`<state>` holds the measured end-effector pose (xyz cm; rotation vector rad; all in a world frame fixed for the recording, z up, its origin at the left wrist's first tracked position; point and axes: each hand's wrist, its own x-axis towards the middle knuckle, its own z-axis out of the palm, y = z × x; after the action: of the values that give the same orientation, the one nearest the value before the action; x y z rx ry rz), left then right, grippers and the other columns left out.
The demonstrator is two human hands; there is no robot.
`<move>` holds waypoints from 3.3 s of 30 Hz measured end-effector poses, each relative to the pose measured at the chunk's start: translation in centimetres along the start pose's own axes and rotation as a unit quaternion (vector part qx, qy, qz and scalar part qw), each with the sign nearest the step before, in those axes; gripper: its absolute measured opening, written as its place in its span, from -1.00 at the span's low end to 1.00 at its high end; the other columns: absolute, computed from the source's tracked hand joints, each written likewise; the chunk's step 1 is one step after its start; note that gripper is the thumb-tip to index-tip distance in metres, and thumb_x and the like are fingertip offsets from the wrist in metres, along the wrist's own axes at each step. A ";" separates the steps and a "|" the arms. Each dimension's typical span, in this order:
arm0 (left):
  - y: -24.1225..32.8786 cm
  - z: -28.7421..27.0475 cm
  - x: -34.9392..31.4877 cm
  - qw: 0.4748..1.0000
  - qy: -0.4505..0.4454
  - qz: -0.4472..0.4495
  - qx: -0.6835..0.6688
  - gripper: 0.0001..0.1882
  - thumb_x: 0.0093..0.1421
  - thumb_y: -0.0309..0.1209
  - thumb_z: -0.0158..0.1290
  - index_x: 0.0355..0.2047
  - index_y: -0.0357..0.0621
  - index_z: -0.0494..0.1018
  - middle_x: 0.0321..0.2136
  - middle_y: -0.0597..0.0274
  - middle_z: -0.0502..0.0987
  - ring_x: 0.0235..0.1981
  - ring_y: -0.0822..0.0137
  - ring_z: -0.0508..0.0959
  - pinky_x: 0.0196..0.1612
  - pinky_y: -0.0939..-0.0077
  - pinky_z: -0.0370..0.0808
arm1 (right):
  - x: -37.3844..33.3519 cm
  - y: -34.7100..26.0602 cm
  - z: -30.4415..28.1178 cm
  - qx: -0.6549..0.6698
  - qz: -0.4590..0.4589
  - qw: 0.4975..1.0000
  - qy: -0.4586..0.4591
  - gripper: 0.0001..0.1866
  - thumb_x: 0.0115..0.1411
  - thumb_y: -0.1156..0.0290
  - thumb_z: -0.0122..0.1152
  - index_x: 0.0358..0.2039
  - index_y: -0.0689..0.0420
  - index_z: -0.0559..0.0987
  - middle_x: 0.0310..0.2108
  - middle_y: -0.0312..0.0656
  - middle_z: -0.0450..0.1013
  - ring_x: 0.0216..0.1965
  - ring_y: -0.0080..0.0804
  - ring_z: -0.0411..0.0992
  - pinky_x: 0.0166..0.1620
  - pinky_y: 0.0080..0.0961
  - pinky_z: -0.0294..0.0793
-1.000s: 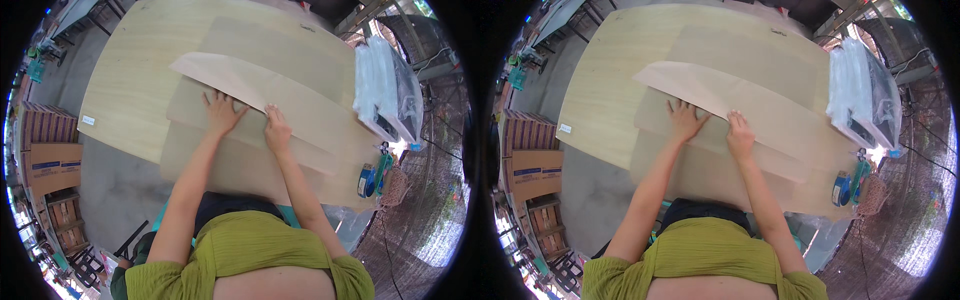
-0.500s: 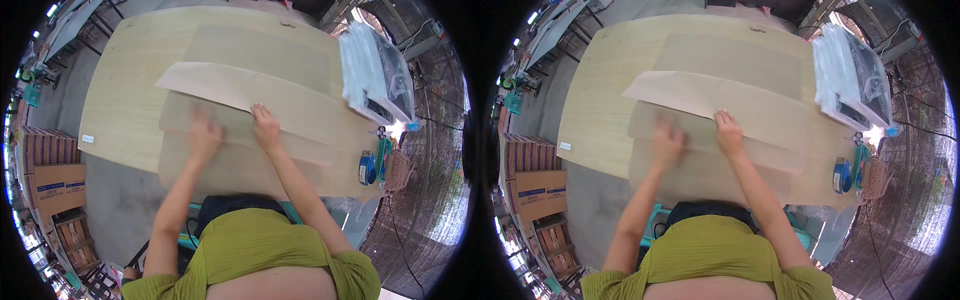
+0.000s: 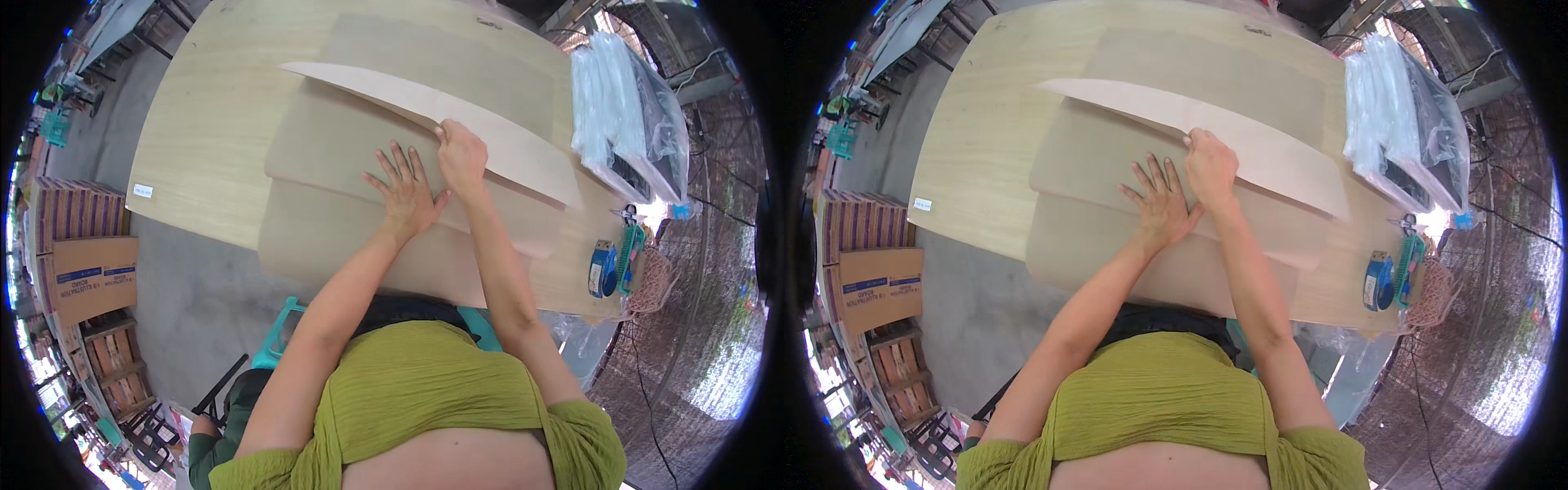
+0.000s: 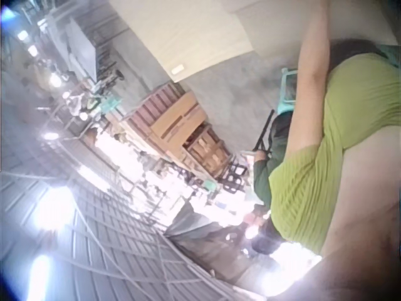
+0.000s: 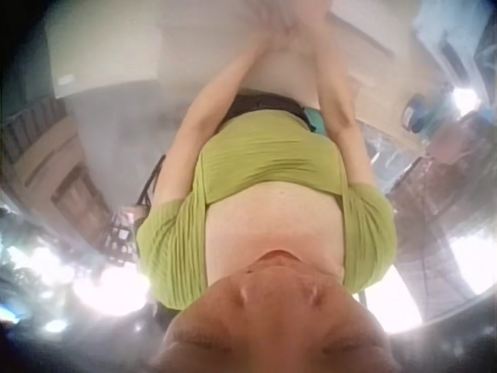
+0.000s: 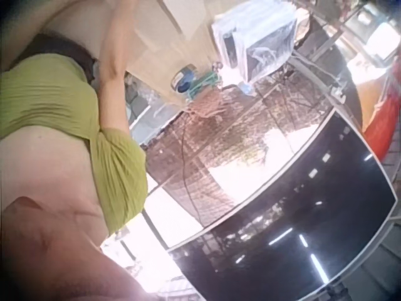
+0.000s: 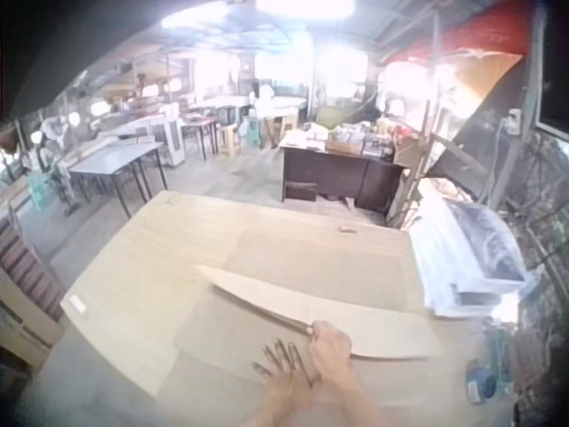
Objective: The person takes a sheet of paper from a stack, places a plastic-wrapped item onto the paper, and wraps the paper around the item, securing it with tape using a tape dispenser.
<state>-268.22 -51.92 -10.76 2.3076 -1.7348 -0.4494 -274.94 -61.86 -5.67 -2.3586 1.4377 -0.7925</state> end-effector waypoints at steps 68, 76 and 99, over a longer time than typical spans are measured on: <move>-12.5 -5.2 2.9 0.954 -0.093 0.203 0.198 0.06 0.05 -0.45 0.25 0.44 -0.22 -0.17 0.44 -0.16 -0.14 0.43 -0.13 0.03 0.31 -0.24 0.19 | -17.5 16.7 -8.5 -0.280 0.056 0.941 -0.181 0.27 -0.15 -0.03 0.52 0.43 0.21 -0.02 0.46 0.07 -0.13 0.46 0.04 -0.13 0.37 0.07 -0.02; -9.2 -4.8 1.7 0.951 -0.056 0.122 0.280 0.15 -0.06 -0.36 0.35 0.44 -0.11 -0.13 0.45 -0.01 -0.09 0.38 -0.05 0.16 0.25 -0.10 0.30 | -25.2 32.3 -21.2 -0.334 0.091 0.938 0.009 0.06 -0.04 0.23 0.42 0.42 0.14 0.05 0.36 0.25 0.00 0.35 0.28 0.02 0.32 0.07 0.10; -9.0 -4.4 2.6 0.953 -0.011 0.109 0.283 -0.29 0.27 -0.44 -0.03 0.41 -0.04 0.01 0.43 0.05 0.04 0.30 -0.02 0.32 0.03 0.10 0.53 | 11.4 10.2 -0.9 0.031 -0.184 0.951 -0.246 -0.51 0.29 -0.03 0.13 0.00 0.11 0.59 -0.05 0.02 0.54 0.04 0.05 0.44 0.12 -0.15 0.41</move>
<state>-257.92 -51.92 -10.07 2.4065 -2.3390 0.0839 -278.84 -76.69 -6.38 -2.5613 0.7744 -0.2756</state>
